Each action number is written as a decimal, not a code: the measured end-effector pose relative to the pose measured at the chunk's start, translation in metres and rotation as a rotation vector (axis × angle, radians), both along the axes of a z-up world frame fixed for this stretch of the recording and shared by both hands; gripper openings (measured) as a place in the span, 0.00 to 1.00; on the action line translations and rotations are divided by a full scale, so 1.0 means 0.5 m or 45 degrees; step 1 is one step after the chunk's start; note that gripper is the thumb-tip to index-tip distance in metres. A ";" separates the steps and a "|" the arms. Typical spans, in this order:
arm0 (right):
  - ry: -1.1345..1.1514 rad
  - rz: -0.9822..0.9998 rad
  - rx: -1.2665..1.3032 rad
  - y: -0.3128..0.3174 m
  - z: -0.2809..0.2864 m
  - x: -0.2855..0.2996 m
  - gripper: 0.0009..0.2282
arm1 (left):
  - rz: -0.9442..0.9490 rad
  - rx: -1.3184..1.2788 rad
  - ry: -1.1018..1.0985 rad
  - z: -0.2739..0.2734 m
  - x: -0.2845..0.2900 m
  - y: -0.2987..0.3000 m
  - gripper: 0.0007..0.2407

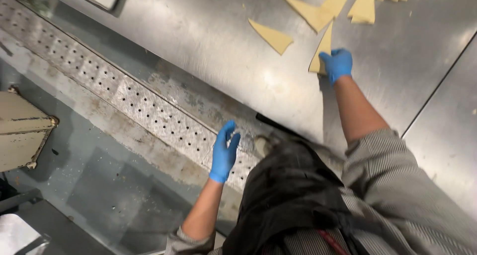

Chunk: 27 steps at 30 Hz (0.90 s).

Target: Rolling triangular pieces of dough into croissant shapes on a stainless steel table.

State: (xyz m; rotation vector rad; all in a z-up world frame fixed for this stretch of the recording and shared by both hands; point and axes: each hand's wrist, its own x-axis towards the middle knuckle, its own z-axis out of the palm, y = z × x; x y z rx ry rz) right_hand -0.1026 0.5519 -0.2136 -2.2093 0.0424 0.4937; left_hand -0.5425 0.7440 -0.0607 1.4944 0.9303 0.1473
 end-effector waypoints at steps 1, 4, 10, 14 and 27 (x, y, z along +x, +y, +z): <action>0.116 -0.064 -0.070 0.020 0.042 -0.021 0.17 | -0.024 0.007 -0.020 0.017 0.010 0.020 0.20; -0.040 0.044 -0.353 0.050 0.055 0.022 0.17 | -0.091 0.014 -0.147 0.027 0.079 0.096 0.19; -0.052 0.066 -0.115 0.060 0.085 0.005 0.16 | -0.193 -0.099 -0.286 0.055 0.182 0.214 0.19; 0.783 -0.333 0.414 0.117 0.179 0.022 0.15 | -0.173 -0.197 0.010 0.087 0.234 0.332 0.19; 0.916 0.550 0.470 0.715 0.330 -0.086 0.22 | 0.147 -1.240 -0.461 -0.069 0.393 0.651 0.23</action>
